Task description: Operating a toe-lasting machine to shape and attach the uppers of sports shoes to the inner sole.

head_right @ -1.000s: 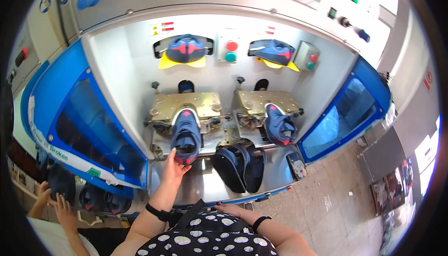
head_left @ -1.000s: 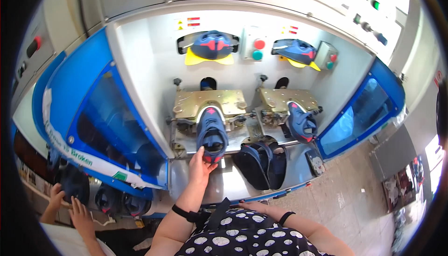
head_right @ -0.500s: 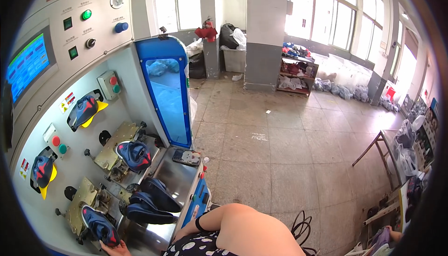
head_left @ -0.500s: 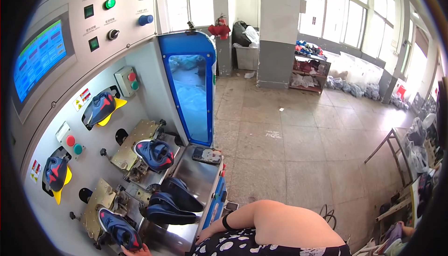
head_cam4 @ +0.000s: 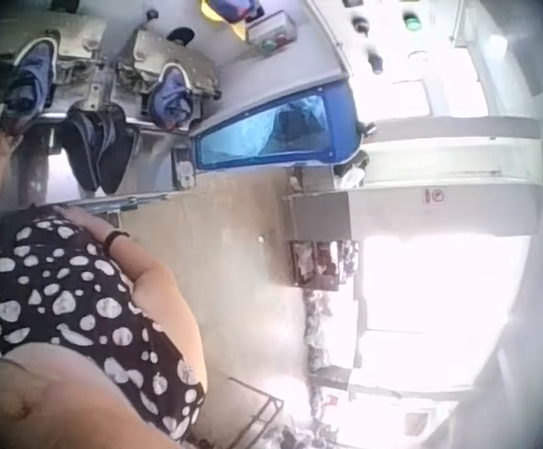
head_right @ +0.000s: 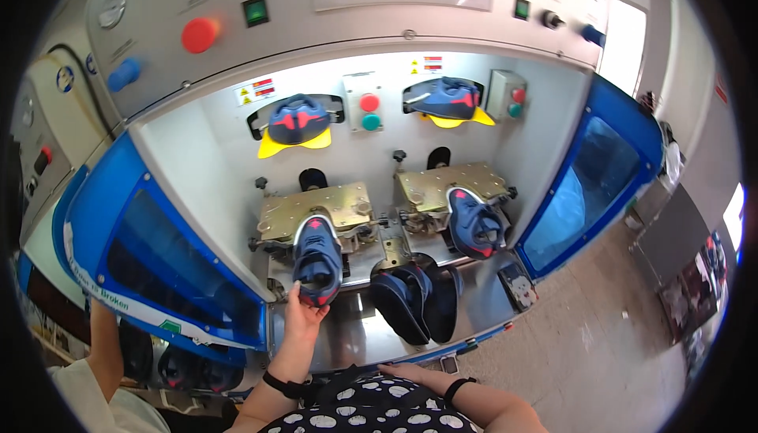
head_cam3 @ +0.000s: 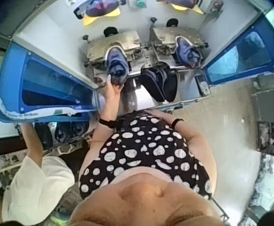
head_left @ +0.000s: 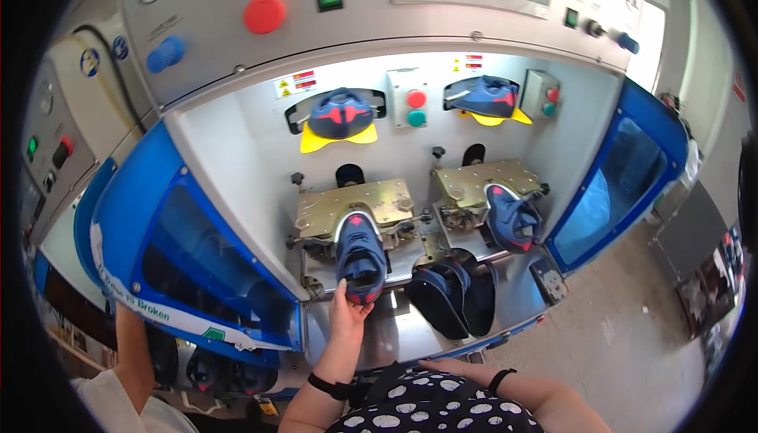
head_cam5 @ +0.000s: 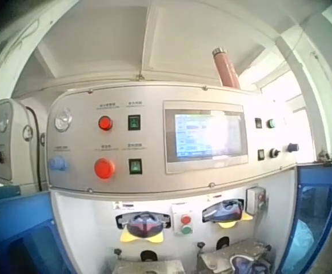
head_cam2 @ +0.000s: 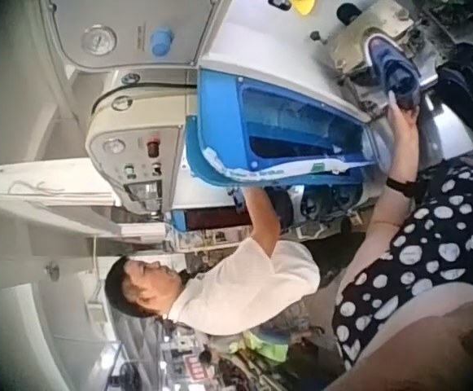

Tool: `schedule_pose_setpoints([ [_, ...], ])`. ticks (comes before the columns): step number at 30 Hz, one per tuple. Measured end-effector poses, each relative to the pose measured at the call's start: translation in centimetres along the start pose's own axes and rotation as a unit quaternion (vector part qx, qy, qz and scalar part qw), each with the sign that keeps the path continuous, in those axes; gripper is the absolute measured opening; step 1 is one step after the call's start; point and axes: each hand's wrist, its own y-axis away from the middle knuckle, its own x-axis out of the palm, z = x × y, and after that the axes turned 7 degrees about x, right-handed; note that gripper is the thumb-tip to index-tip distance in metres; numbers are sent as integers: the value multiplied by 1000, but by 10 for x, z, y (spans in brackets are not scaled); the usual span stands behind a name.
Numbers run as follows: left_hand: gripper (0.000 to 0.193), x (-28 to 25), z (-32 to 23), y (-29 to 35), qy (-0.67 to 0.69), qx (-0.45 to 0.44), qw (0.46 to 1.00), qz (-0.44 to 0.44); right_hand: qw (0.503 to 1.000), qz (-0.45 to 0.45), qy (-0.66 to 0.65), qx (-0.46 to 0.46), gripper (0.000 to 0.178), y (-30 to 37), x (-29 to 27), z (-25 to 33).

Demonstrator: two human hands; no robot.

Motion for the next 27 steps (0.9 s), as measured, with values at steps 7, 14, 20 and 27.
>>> schedule_pose_setpoints([
  [7, 33, -3, 0, 14, 15, -12, 1000, 7, 999, 1, -43, 33, 72, 14, -10, 26],
  [14, 40, -10, -1, 46, 83, 57, 975, 198, 890, -310, 22, -334, 30, 123, -40, 151],
  [20, 56, 8, 10, 71, -54, 70, 946, 312, 689, -518, 265, -432, 37, 147, -45, 171],
  [27, 55, 62, -9, 52, 97, -8, 922, 374, 629, -556, 349, -417, 35, 167, -71, 88],
])
